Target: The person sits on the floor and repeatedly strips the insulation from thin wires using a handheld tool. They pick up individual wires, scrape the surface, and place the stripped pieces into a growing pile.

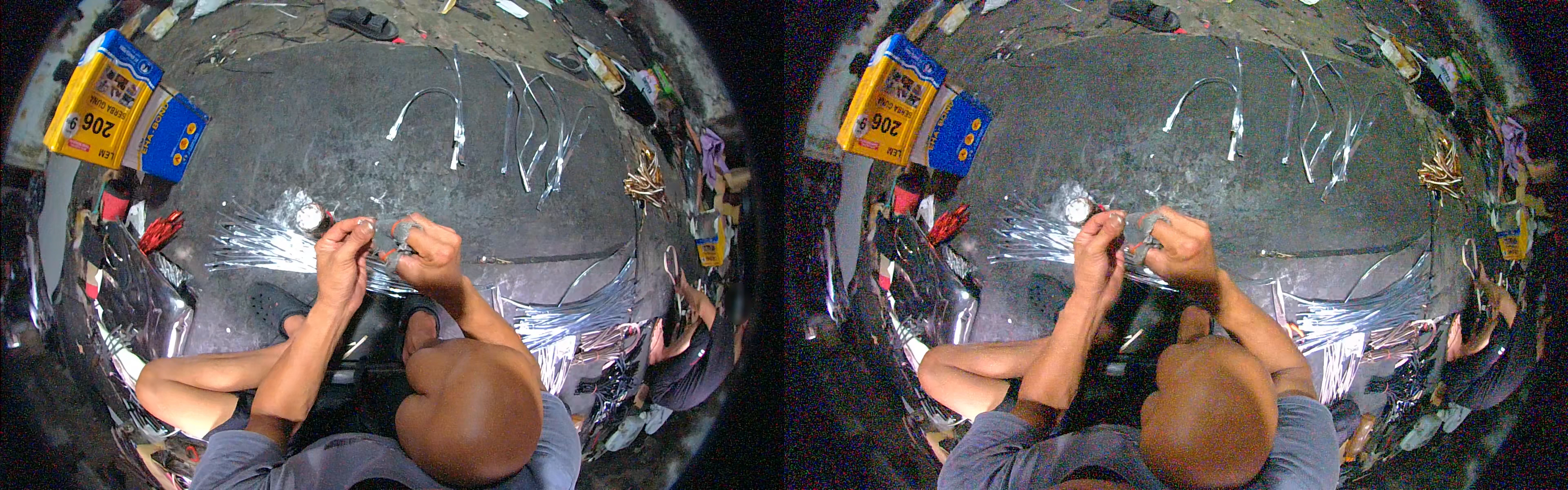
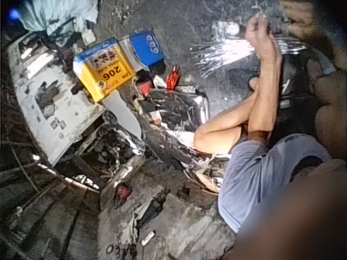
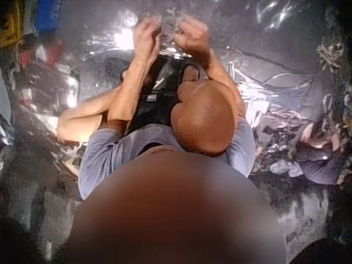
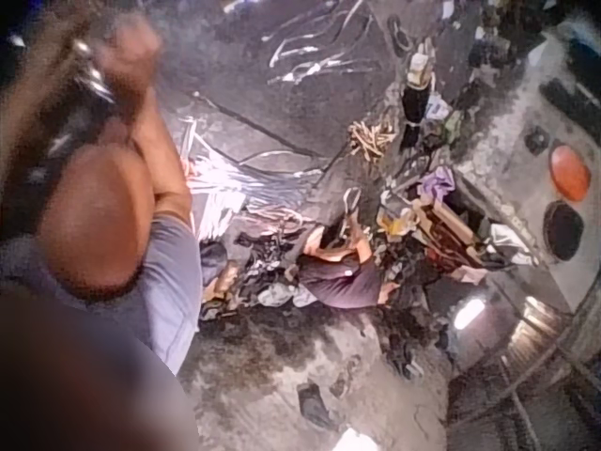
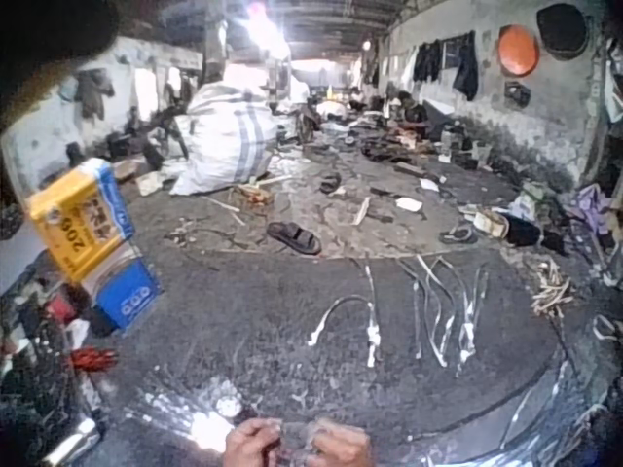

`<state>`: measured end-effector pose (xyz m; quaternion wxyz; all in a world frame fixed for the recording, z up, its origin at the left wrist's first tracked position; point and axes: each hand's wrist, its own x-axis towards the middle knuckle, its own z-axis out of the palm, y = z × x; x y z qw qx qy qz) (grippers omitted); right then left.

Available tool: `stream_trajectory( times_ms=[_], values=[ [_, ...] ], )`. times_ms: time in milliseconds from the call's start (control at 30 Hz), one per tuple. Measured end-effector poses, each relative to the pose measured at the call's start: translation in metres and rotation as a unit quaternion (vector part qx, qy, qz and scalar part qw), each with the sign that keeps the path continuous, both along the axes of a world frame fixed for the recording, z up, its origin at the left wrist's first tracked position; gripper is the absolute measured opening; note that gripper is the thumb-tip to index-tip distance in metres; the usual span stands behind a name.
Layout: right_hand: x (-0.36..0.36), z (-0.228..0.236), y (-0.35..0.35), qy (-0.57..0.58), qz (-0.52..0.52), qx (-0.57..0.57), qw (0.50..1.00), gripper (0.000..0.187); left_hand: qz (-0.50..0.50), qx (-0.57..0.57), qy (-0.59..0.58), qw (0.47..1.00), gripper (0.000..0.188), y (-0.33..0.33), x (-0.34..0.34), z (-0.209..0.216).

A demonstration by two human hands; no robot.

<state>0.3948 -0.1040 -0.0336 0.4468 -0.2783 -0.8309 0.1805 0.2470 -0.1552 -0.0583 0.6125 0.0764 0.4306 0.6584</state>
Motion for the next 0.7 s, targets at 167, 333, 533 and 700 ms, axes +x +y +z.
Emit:
stream_trajectory(
  times_ms=[167, 333, 533, 700],
  values=[
    [0.002, 0.000, -0.008, -0.003, 0.041, -0.084, 0.996, 0.026, 0.007, -0.022, 0.031, 0.999, 0.009, -0.003, -0.024, 0.006],
    [0.008, -0.023, -0.023, -0.004, 0.107, -0.107, 0.989, 0.025, 0.111, -0.042, 0.055, 0.991, 0.008, 0.005, -0.103, -0.007],
    [0.047, -0.068, -0.060, -0.095, 0.116, -0.189, 0.970, 0.021, 0.124, -0.154, 0.115, 0.974, 0.013, -0.003, -0.250, -0.086],
    [0.088, -0.091, -0.076, -0.117, 0.144, -0.279, 0.942, 0.024, 0.220, -0.201, 0.130, 0.946, 0.020, -0.030, -0.339, -0.165]
  ],
)
